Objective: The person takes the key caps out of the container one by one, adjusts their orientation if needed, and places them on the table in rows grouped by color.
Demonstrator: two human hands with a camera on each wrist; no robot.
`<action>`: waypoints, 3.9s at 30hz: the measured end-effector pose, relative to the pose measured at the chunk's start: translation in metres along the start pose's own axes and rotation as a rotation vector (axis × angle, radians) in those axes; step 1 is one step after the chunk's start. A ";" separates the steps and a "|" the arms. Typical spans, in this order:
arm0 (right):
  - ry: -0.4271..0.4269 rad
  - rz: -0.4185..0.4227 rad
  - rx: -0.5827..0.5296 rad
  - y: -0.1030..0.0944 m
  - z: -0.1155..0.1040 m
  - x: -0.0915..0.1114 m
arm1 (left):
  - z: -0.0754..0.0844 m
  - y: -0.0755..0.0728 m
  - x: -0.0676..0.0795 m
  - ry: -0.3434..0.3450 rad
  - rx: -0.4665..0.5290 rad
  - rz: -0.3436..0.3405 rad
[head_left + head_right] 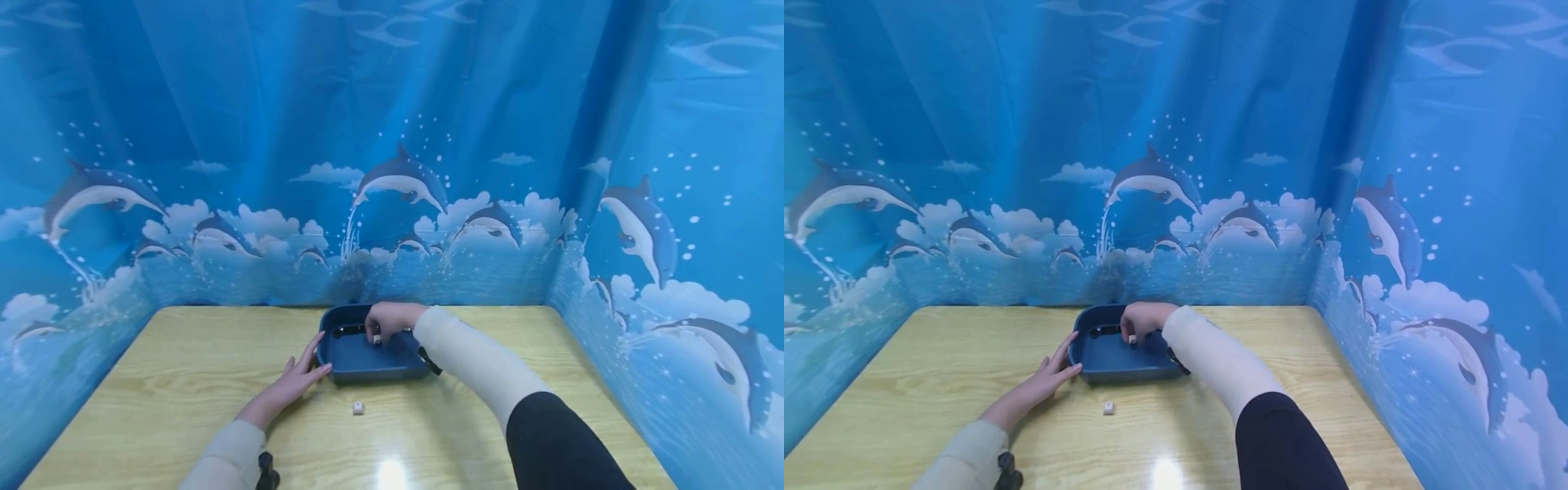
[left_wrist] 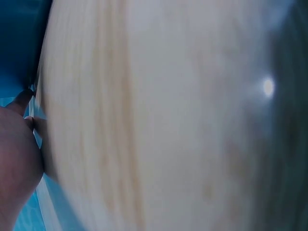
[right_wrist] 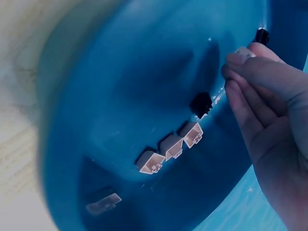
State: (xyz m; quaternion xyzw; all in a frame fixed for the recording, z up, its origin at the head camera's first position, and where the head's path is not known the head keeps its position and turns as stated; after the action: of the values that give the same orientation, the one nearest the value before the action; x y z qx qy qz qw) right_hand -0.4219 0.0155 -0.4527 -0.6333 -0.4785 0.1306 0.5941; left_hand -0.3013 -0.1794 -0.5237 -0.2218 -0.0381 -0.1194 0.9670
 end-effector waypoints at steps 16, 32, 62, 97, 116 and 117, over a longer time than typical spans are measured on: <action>-0.074 0.048 -0.130 -0.003 -0.010 0.030 | 0.004 -0.001 0.002 0.018 0.013 -0.016; -0.138 0.132 -0.169 -0.007 -0.014 0.069 | 0.006 0.000 0.001 0.002 0.016 -0.027; -0.115 0.465 -0.523 0.038 -0.035 0.125 | 0.004 0.000 -0.001 -0.060 0.020 -0.042; 0.234 0.653 -0.667 0.120 -0.070 0.086 | 0.004 -0.002 -0.002 -0.011 0.006 -0.036; 0.318 0.609 -0.570 0.126 -0.072 0.076 | 0.005 0.000 -0.001 -0.029 0.014 -0.036; 0.319 0.608 -0.569 0.126 -0.072 0.076 | 0.005 -0.001 -0.001 -0.031 0.014 -0.036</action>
State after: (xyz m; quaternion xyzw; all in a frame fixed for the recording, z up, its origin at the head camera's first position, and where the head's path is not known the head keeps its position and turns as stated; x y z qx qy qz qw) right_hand -0.2735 0.0487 -0.5144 -0.8956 -0.1901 0.0631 0.3971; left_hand -0.3028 -0.1777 -0.5195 -0.2159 -0.0577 -0.1331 0.9656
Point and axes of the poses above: each hand's wrist, its own x-axis away from the middle knuckle, its own y-axis out of the palm, z = x × y, the point moved 4 cm from there along -x, towards the middle knuckle, and after that the axes turned 8 degrees about x, right-handed, at the moved point
